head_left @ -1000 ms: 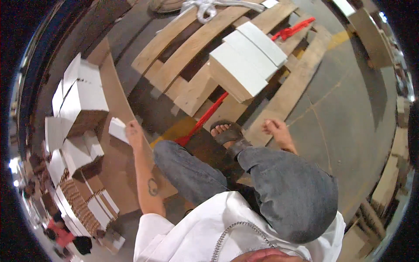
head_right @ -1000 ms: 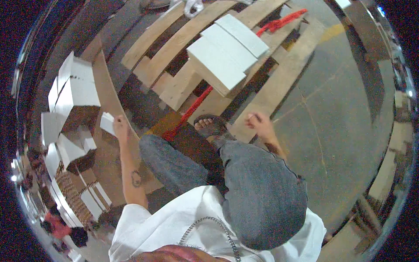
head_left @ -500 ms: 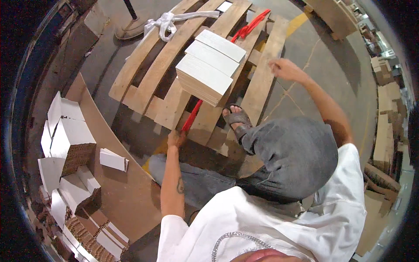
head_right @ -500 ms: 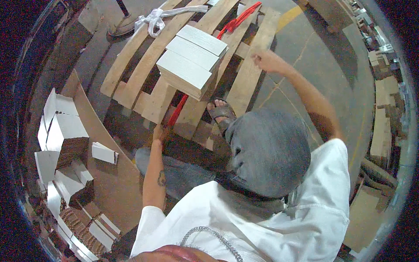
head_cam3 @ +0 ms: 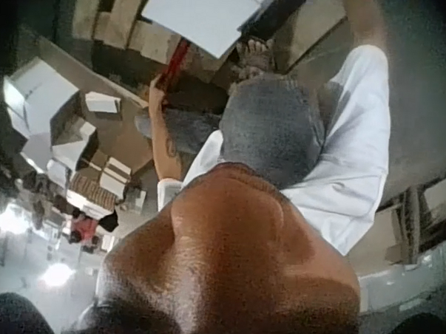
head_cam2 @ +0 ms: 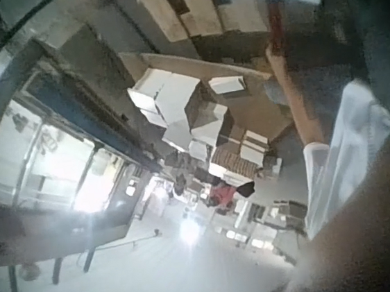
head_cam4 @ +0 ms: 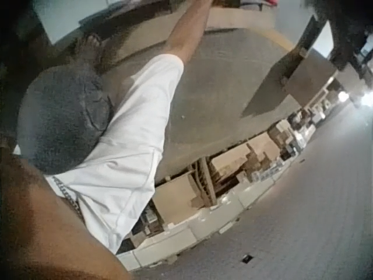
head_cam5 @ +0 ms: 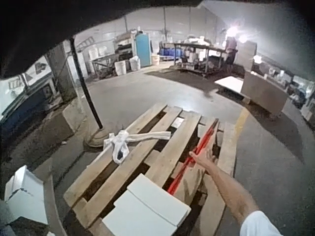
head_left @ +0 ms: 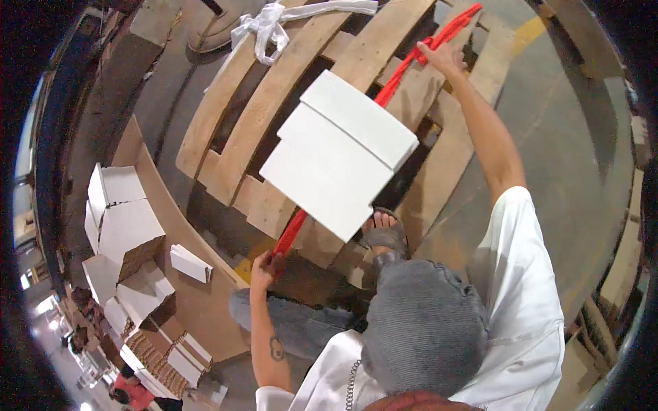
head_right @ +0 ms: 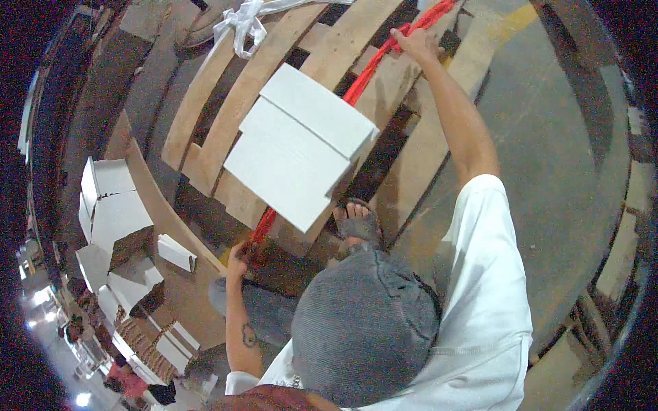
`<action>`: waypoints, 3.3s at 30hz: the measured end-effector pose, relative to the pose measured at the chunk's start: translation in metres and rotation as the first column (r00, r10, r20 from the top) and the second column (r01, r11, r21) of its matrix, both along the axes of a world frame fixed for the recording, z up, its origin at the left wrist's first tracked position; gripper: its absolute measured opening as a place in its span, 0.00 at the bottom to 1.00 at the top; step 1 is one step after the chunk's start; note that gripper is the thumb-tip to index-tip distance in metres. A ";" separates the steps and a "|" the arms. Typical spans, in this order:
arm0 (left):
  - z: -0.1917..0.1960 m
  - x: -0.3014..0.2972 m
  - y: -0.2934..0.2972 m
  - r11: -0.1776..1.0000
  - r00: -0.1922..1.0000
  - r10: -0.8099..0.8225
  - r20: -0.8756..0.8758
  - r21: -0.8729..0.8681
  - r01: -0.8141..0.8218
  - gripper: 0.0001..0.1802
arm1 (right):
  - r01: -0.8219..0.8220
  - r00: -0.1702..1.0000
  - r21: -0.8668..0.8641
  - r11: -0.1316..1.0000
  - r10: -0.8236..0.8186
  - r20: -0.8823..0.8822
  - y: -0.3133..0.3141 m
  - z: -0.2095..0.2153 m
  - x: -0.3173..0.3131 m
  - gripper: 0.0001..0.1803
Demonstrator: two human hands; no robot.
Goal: The person stacks white rectangular blocks on a wooden pallet and ties a red fabric ribbon around the stack into a bow.
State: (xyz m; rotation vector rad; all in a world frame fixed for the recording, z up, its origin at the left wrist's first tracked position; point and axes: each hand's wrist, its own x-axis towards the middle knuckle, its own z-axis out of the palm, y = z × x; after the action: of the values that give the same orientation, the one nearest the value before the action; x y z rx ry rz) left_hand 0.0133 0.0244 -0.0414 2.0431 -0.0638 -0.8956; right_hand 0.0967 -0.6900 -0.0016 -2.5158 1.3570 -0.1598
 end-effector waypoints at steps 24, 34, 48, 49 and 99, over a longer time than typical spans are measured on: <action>0.311 0.042 -0.126 0.865 0.938 -0.347 -0.013 0.381 0.325 0.13 | -0.455 0.784 0.126 0.881 0.329 0.527 -0.054 0.227 0.015 0.10; 0.345 0.046 -0.216 0.959 0.994 -0.110 -0.001 -0.261 0.106 0.13 | -0.589 0.777 0.185 0.787 0.488 0.397 0.081 0.327 -0.062 0.11; 0.263 0.105 -0.333 0.758 0.931 -0.363 0.046 -0.566 0.324 0.19 | -0.848 0.494 -0.220 0.483 0.869 0.006 0.110 0.360 -0.073 0.10; 0.261 0.110 -0.327 0.782 0.922 -0.379 0.081 -0.504 0.366 0.20 | -0.817 0.539 -0.250 0.520 0.842 -0.011 0.126 0.361 -0.070 0.11; 0.199 0.039 -0.224 0.944 0.539 -0.267 0.799 0.104 0.313 0.08 | -0.768 0.601 -0.486 0.418 0.734 -0.318 0.040 0.427 -0.048 0.15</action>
State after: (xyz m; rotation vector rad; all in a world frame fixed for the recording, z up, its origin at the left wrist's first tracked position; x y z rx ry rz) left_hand 0.0523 -0.1993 0.1574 2.2648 -0.9547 -0.0456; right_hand 0.0492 -0.6499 0.4250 -3.3951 -0.0208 -0.3539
